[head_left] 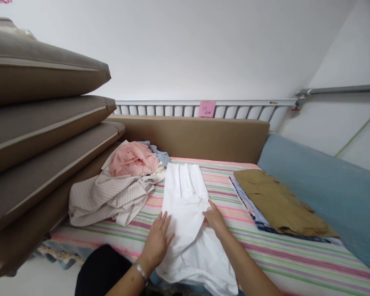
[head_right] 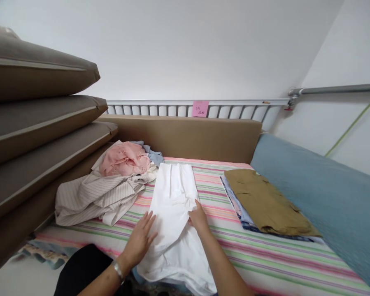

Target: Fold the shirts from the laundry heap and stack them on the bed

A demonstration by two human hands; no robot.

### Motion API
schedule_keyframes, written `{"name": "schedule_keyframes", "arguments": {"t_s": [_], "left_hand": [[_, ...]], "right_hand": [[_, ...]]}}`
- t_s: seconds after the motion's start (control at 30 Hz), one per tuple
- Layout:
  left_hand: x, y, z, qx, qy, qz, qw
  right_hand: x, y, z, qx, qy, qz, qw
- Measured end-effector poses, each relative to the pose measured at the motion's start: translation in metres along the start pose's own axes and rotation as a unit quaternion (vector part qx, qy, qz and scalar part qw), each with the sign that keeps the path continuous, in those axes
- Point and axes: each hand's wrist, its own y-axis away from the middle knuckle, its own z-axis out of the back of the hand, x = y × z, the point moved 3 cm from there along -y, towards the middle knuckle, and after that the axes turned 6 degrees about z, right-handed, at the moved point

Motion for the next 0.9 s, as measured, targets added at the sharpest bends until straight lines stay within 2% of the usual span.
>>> {"name": "schedule_keyframes", "arguments": {"t_s": [0.1, 0.17, 0.4, 0.53, 0.63, 0.8, 0.9], "left_hand": [[0.0, -0.004, -0.035, 0.085, -0.053, -0.012, 0.995], [0.001, -0.002, -0.041, 0.103, -0.059, -0.011, 0.993], [-0.011, 0.027, -0.017, 0.0, 0.076, 0.015, 0.997], [-0.02, 0.039, -0.022, 0.04, 0.124, 0.073, 0.989], [-0.018, 0.033, -0.024, 0.067, 0.136, 0.122, 0.981], [0.002, 0.014, -0.028, 0.093, 0.175, 0.228, 0.953], [0.014, 0.009, -0.031, 0.077, 0.229, 0.264, 0.934]], "right_hand": [[0.005, 0.004, 0.0, 0.005, -0.009, 0.006, 1.0], [0.01, 0.008, -0.001, 0.008, -0.018, 0.012, 1.0], [0.036, 0.017, -0.016, 0.003, -0.065, 0.03, 0.997], [0.043, 0.02, -0.032, -0.012, -0.089, 0.03, 0.996], [0.046, 0.018, -0.048, -0.016, -0.093, 0.038, 0.995], [0.056, 0.005, -0.091, 0.001, -0.075, 0.056, 0.996], [0.061, -0.007, -0.117, 0.053, -0.054, 0.059, 0.995]]}}
